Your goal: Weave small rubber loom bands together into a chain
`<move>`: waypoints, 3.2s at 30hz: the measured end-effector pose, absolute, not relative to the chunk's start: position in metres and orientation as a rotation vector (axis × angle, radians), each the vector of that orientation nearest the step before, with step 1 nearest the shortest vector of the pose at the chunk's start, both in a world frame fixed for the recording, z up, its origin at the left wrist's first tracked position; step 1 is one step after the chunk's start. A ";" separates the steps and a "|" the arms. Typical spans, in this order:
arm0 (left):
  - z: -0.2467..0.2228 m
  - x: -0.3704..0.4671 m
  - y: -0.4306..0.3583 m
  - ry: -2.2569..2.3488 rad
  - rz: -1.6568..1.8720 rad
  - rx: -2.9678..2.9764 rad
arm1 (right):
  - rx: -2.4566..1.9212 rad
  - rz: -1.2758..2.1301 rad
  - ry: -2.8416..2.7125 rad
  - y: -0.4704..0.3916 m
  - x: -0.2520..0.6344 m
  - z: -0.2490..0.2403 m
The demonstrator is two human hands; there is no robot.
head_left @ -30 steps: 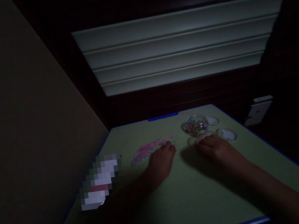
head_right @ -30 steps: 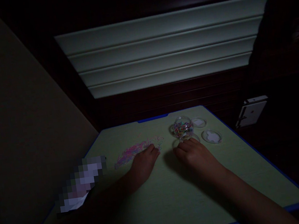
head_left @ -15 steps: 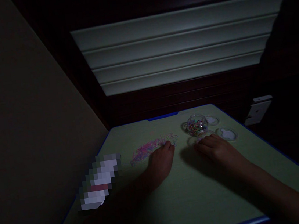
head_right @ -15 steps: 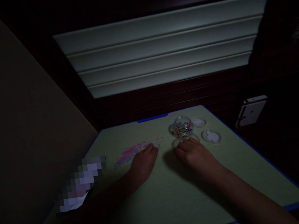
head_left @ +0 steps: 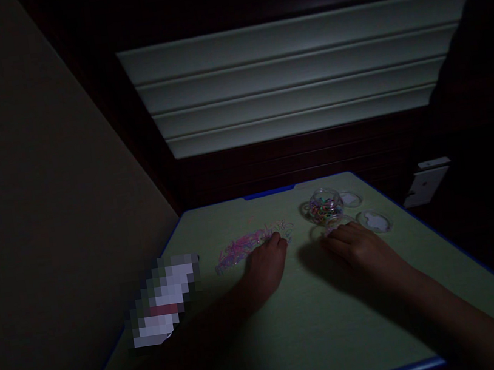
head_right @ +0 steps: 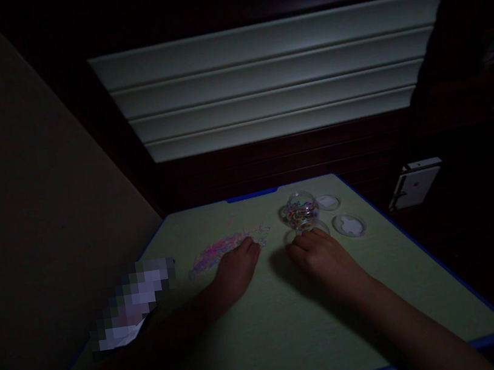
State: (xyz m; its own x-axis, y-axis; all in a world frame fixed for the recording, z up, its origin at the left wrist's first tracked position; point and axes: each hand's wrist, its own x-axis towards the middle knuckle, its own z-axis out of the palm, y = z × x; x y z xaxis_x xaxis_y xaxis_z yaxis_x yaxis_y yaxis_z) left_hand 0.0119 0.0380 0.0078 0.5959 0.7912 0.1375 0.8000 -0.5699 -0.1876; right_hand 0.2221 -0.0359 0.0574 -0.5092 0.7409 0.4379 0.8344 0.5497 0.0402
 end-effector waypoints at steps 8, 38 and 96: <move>0.001 0.014 0.041 -1.333 -0.124 -2.608 | -1.276 -0.356 -2.414 -0.035 0.223 0.056; 0.010 0.015 0.039 -1.388 -0.113 -2.631 | -1.276 -0.347 -2.429 -0.033 0.223 0.053; 0.010 0.014 0.036 -1.249 -0.012 -2.610 | -1.265 -0.355 -2.438 -0.033 0.222 0.056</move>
State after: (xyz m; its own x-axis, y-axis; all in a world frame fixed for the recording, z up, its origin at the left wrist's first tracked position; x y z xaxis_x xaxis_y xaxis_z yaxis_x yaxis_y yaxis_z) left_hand 0.0138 0.0358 0.0097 0.6330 0.7658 0.1131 0.7678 -0.6024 -0.2181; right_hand 0.2217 -0.0335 0.0562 -0.5287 0.7300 0.4332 0.8232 0.5654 0.0520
